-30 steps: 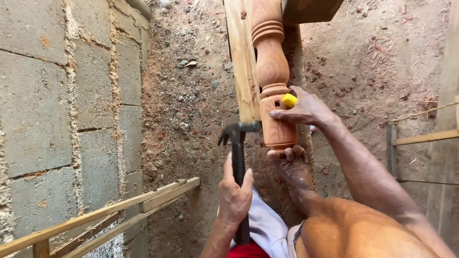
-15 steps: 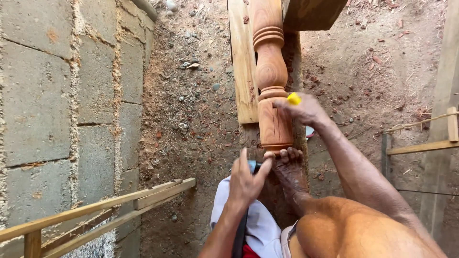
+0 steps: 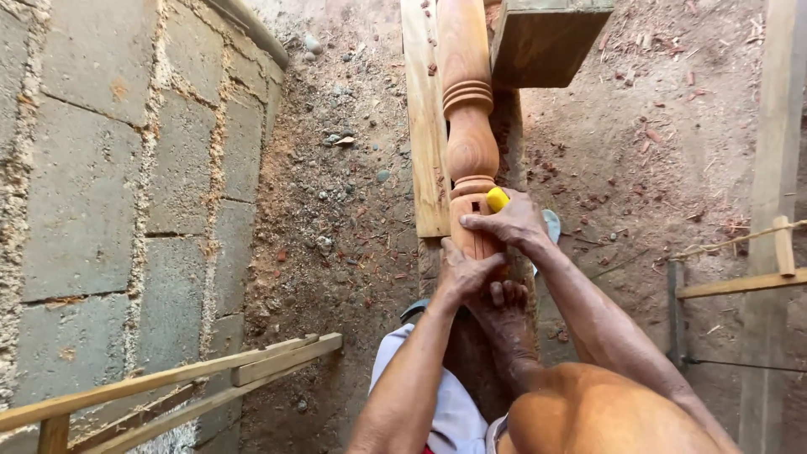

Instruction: Carving and chiseling details into a wooden furniture leg using a hammer and chisel.

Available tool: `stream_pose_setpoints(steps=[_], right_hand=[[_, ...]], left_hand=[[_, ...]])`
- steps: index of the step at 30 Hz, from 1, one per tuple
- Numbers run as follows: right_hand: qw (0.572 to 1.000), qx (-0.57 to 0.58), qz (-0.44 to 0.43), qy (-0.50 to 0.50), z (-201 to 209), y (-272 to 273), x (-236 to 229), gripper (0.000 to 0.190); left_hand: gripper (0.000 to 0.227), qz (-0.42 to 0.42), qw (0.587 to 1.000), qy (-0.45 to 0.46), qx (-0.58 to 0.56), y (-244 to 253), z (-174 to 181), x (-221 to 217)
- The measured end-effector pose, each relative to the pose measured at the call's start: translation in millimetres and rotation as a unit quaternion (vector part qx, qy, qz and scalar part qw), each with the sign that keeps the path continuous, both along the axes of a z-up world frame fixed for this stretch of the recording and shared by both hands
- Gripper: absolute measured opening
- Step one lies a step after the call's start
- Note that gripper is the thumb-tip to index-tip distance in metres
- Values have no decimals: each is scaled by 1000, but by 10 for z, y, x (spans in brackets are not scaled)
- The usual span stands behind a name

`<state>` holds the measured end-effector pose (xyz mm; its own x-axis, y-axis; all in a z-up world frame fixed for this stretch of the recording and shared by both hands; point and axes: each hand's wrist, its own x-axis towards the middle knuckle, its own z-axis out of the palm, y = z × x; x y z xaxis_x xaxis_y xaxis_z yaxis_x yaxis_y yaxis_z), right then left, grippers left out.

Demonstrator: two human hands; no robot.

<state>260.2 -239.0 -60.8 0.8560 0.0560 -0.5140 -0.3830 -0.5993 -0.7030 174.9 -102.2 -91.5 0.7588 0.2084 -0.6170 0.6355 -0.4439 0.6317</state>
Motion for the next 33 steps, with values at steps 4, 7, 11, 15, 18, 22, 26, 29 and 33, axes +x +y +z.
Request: stream_pose_setpoints(steps=[4,7,11,15,18,22,26,29,33], right_hand=[[998,54,-27,-11,-17,-9,-19,63],[999,39,-23,-18,-2,-12,-49,63],[999,32,-14,-17,24,-49,8,64],[997,71,11,2,72,-203,135,55],[998,22,8,-60,404,-354,203,31],[947,107,-17,-302,676,-532,529,42],[920,248,-40,-300,1032,-103,651,37],[875,381,-69,-289,1091,108,645,34],[853,443,-102,-256,990,140,668,29]], left_hand=[[117,-7,1000,-10,-2,7,54,-23],[112,-23,1000,11,17,-31,12,-2],[116,-10,1000,7,-2,-39,73,24],[129,-62,997,-8,43,8,399,-76],[120,-128,985,-46,106,277,704,-670],[91,-233,952,19,197,670,973,-1464],[71,-225,960,-19,168,899,287,-2006],[72,-256,943,13,214,964,547,-1814],[78,-326,923,74,193,960,721,-1691]])
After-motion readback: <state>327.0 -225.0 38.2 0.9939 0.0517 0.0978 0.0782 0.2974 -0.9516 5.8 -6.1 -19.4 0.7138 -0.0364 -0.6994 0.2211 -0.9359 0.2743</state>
